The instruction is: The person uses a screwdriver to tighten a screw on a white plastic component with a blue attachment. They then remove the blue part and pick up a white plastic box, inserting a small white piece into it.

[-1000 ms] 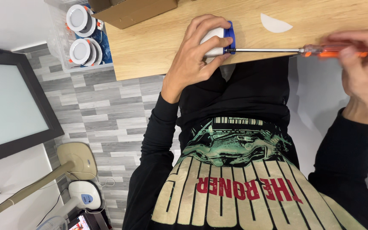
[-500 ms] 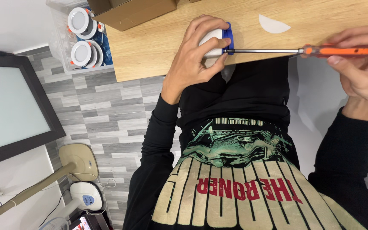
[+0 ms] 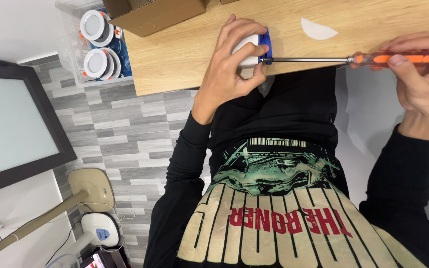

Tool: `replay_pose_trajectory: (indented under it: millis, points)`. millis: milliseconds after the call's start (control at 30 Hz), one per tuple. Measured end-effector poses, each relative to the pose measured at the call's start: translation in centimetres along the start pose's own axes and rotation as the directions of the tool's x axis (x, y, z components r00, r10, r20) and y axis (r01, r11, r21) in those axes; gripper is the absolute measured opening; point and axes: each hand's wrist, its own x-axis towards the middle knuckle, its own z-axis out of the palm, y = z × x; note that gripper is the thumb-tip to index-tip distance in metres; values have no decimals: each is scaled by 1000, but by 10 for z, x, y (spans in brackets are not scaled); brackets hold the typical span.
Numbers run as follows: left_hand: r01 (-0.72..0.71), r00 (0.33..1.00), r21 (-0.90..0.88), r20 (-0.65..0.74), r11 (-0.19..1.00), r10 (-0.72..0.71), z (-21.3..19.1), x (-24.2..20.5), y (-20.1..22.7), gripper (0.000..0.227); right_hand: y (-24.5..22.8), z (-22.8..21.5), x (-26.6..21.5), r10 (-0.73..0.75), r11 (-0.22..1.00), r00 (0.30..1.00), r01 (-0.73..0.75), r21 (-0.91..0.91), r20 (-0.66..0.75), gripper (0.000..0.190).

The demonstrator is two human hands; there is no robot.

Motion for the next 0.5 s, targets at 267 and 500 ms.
replay_pose_trajectory:
  millis: [267, 500]
  points:
    - [23, 999, -6, -43, 1000, -23, 6, -1, 1, 22, -26, 14, 7, -114, 993, 990, 116, -14, 88, 32]
    - [26, 999, -19, -46, 999, -27, 7, -2, -1, 21, -35, 24, 5, 55, 986, 998, -56, -158, -10, 12]
